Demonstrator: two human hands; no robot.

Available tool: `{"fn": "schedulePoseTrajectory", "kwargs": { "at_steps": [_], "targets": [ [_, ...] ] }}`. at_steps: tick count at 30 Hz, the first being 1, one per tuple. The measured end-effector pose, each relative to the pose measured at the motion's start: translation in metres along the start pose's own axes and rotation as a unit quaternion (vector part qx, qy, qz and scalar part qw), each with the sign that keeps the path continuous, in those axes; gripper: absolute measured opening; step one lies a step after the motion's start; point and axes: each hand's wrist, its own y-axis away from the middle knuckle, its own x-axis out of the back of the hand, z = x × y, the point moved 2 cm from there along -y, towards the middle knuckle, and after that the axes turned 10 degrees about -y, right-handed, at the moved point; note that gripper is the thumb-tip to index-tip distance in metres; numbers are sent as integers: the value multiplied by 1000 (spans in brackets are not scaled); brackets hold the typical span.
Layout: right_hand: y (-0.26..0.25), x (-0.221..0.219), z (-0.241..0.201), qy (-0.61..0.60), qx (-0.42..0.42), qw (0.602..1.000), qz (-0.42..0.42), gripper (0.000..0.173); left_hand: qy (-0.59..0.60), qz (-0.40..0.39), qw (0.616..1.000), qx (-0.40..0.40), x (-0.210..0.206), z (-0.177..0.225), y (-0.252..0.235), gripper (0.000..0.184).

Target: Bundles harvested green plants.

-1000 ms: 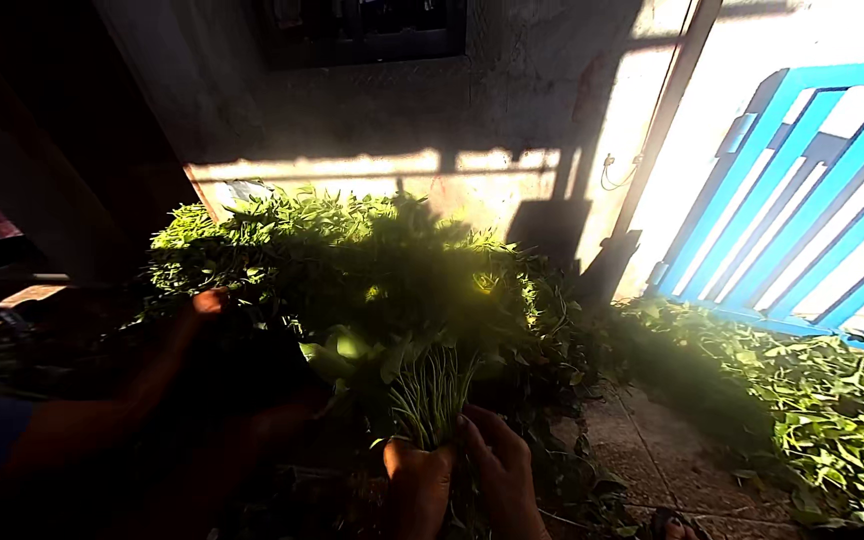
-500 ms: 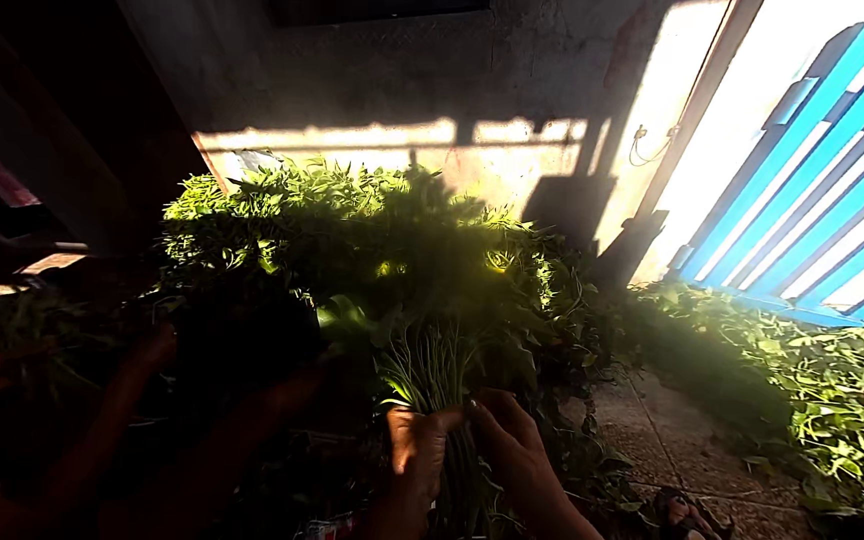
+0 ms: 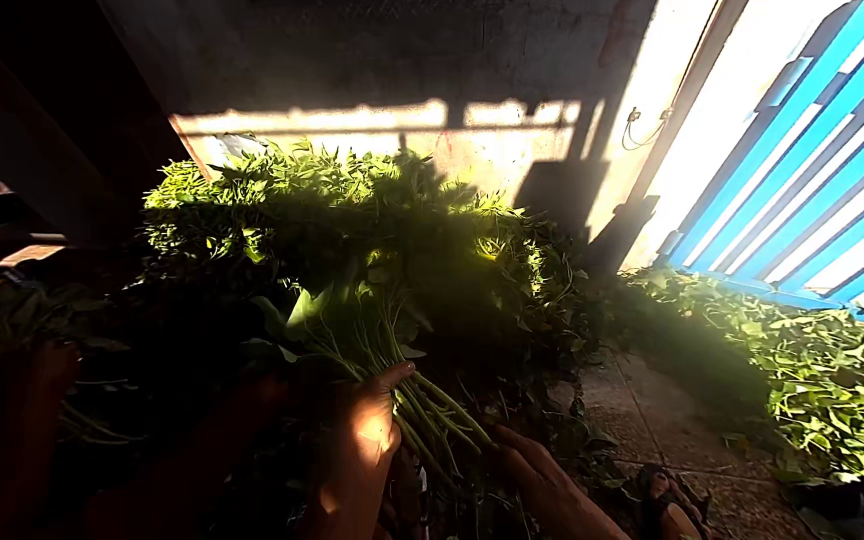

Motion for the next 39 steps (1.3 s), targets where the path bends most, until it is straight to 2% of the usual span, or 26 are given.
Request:
{"fn": "schedulePoseTrajectory", "kwargs": {
  "at_steps": [3, 6, 8, 10, 12, 13, 15, 18, 21, 23, 25, 27, 30, 32, 33, 34, 36, 37, 39],
  "targets": [
    [48, 27, 29, 12, -24, 999, 36, 35, 16, 89, 995, -38, 18, 29, -11, 36],
    [91, 56, 56, 17, -82, 989, 125, 32, 42, 112, 990, -72, 35, 49, -19, 34],
    [103, 64, 60, -1, -104, 985, 140, 29, 39, 113, 990, -80, 40, 51, -20, 37],
    [102, 65, 57, 68, -147, 985, 58, 29, 27, 107, 990, -86, 37, 44, -17, 37],
    [89, 59, 51, 218, -217, 950, -48, 35, 7, 94, 992, -81, 29, 35, -13, 39],
    [80, 50, 49, 268, -220, 937, -45, 39, 3, 86, 993, -79, 25, 29, -11, 41],
    [58, 32, 41, 268, -142, 952, 49, 46, 10, 44, 996, -81, 16, 16, -7, 44],
    [14, 6, 14, 93, 28, 980, 174, 50, 19, -47, 994, -93, 4, -6, 2, 36],
    [-33, -11, -26, 12, 124, 969, 213, 46, -8, -92, 991, -95, -12, -24, 16, 55],
    [-56, -23, -46, -45, 133, 961, 238, 36, -26, -108, 990, -90, -19, -31, 30, 59],
    [-70, -36, -55, -123, 142, 941, 282, 27, -42, -134, 986, -85, -23, -32, 43, 52],
    [-76, -44, -61, -152, 143, 931, 299, 30, -61, -167, 983, -52, -24, -28, 47, 46],
    [-74, -41, -59, -127, 129, 941, 286, 30, -55, -204, 976, 48, -21, -21, 44, 45],
    [-62, -38, -55, -66, 133, 941, 303, 27, -44, -190, 977, 82, -22, -20, 45, 46],
    [-52, -37, -51, -36, 138, 939, 313, 31, -43, -181, 979, 87, -22, -20, 47, 44],
    [-41, -34, -46, -16, 135, 939, 315, 42, -42, -170, 981, 86, -23, -20, 48, 40],
    [-21, -27, -32, -7, 79, 964, 255, 71, -22, -164, 983, 85, -27, -18, 49, 33],
    [-13, -24, -25, -14, 41, 978, 206, 73, -8, -163, 982, 92, -29, -17, 51, 32],
    [-2, -16, -16, -62, 8, 990, 124, 59, 12, -167, 980, 111, -36, -15, 59, 32]
  ]
}}
